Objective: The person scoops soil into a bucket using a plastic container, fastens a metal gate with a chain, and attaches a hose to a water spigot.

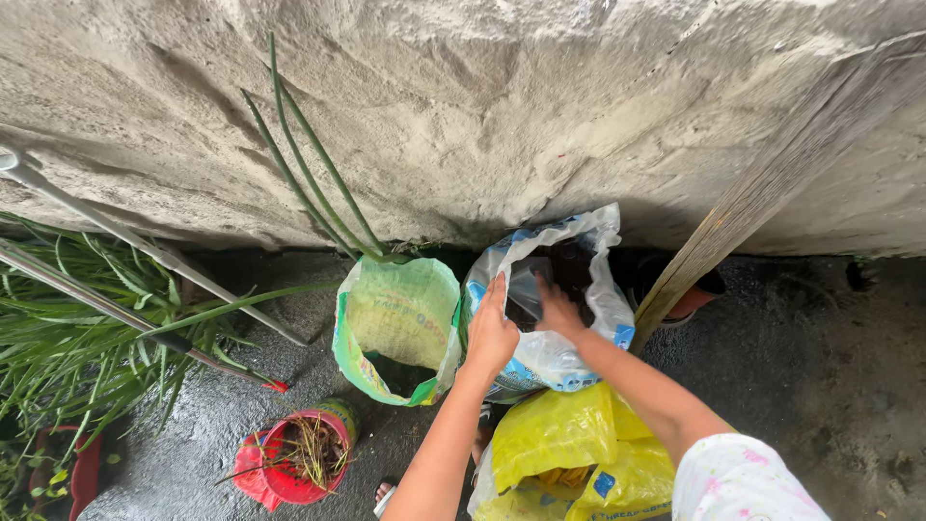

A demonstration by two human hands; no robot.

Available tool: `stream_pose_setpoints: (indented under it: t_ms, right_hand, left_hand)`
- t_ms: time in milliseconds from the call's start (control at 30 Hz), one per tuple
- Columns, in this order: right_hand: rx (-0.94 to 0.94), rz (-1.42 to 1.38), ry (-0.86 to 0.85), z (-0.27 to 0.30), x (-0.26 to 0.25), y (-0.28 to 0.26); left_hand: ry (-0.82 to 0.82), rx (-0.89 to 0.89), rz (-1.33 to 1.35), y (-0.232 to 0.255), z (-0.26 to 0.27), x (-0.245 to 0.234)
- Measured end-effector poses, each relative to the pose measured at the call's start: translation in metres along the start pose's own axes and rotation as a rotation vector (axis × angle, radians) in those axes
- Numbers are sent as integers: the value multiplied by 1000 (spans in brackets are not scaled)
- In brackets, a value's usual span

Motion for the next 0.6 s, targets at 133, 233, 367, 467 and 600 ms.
stream_pose_setpoints:
  t_ms: [133, 233, 367, 467, 600]
  right_hand:
    - [-289, -143, 39, 27, -17, 12]
    - [-86, 35, -65, 51, -41, 25]
    - [-41, 104, 189, 44, -93, -5]
    - [-63, 330, 287, 14, -92, -14]
    - [25, 276, 267, -4, -61, 1]
  left_hand:
    - [-33, -27, 0, 5, -3, -1]
    - [-22, -27, -9, 12, -4, -3]
    - [-34, -82, -125, 15, -10, -3]
    - [-12, -17, -159, 18, -4, 3]
    - [-33, -40, -150, 3, 0, 9]
Point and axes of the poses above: each hand's wrist, its own z-axis away from the middle knuckle, its own x-axis out of the palm, y = z × x, the point moved 9 cm from there along -z, towards the middle knuckle, and after that the axes turned 9 degrees about -z, right-handed, at the moved point
